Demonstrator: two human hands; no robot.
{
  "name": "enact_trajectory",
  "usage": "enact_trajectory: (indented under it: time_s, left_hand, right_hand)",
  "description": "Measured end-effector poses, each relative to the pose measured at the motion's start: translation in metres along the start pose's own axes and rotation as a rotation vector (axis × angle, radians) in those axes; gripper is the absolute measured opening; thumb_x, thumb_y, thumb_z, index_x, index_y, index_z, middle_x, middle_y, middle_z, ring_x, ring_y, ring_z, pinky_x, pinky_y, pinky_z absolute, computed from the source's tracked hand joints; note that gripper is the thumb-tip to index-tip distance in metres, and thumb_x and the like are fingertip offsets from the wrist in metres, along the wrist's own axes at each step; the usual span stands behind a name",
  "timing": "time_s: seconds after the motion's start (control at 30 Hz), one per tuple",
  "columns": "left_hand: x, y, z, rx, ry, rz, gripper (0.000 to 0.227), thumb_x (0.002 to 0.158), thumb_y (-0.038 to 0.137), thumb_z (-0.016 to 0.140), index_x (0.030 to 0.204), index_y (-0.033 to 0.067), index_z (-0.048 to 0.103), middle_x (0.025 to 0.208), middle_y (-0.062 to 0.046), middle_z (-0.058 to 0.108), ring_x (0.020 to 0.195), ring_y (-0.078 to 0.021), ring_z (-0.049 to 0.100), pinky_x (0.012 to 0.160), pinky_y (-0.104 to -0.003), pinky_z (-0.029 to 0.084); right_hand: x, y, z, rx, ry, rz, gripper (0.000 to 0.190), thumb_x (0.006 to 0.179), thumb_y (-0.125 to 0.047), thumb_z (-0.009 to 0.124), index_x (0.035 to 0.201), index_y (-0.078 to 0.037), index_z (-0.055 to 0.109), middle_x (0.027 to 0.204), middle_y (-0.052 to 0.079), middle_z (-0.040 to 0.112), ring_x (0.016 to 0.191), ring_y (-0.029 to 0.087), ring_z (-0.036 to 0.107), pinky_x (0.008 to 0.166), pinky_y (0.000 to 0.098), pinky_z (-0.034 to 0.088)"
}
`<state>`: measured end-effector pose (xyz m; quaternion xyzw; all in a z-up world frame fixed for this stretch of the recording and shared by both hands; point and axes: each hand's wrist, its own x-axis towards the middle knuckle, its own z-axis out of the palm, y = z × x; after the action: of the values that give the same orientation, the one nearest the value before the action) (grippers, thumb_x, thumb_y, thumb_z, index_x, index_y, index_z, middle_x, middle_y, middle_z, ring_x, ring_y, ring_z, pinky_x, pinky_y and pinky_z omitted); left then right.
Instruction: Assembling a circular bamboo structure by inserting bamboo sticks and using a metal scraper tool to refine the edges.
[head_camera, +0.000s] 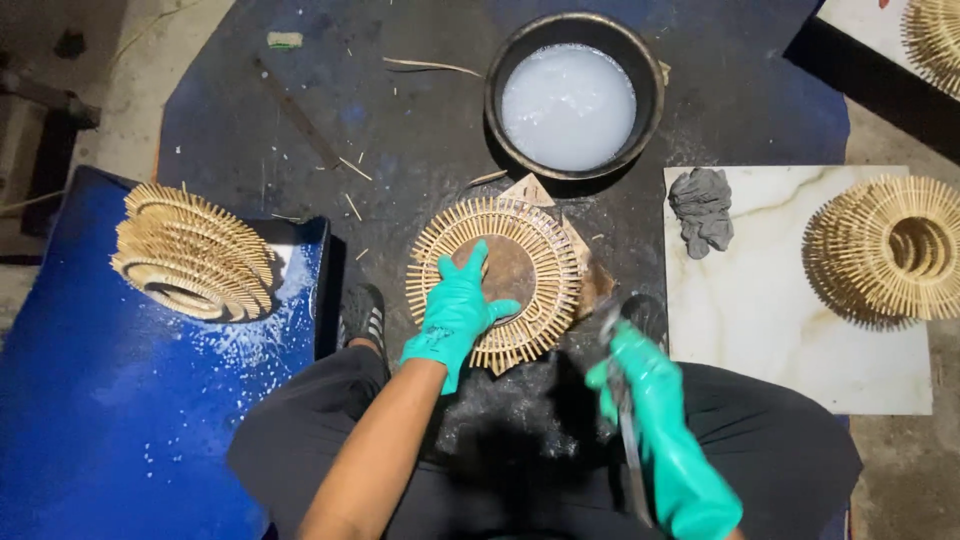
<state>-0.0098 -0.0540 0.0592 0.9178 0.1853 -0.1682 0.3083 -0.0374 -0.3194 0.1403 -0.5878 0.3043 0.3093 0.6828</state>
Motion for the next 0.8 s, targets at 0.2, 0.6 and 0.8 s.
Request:
enact_trajectory:
  time_s: [0.2,0.6,0.8]
  left_hand:
    - [-0.013,-0.018,-0.014,-0.128,0.055,0.051,0.093,0.077,0.04,0.083,0.156,0.0228,0.038,0.147,-0.025,0.047,0.12,-0.0428,0.063,0.099,-0.047,0.053]
    - [0.002,-0.054,-0.027,-0.995,0.162,-0.365,0.044,0.103,0.043,0.054,0.123,0.0046,0.062,0.106,-0.011,0.068,0.068,-0.0176,0.066,0.055,-0.033,0.052]
    - [-0.001,-0.051,-0.04,-1.506,0.219,-0.251,0.05,0.103,0.041,0.047,0.134,0.0023,0.053,0.127,-0.016,0.063,0.096,-0.0291,0.067,0.079,-0.045,0.061]
  right_hand:
    - [0.083,-0.035,-0.019,-0.472,0.147,-0.31,0.053,0.099,-0.027,0.054,0.15,-0.012,0.049,0.076,0.015,0.07,0.053,0.022,0.062,0.051,0.0375,0.05]
    - [0.235,0.071,-0.027,-1.336,0.23,-0.584,0.076,0.093,-0.032,0.059,0.16,-0.012,0.027,0.123,0.027,0.065,0.103,0.045,0.066,0.085,0.0525,0.052]
    - [0.133,-0.022,0.012,-1.048,0.216,-0.59,0.048,0.098,-0.034,0.06,0.143,-0.016,0.058,0.124,0.019,0.07,0.111,0.038,0.068,0.095,0.045,0.054]
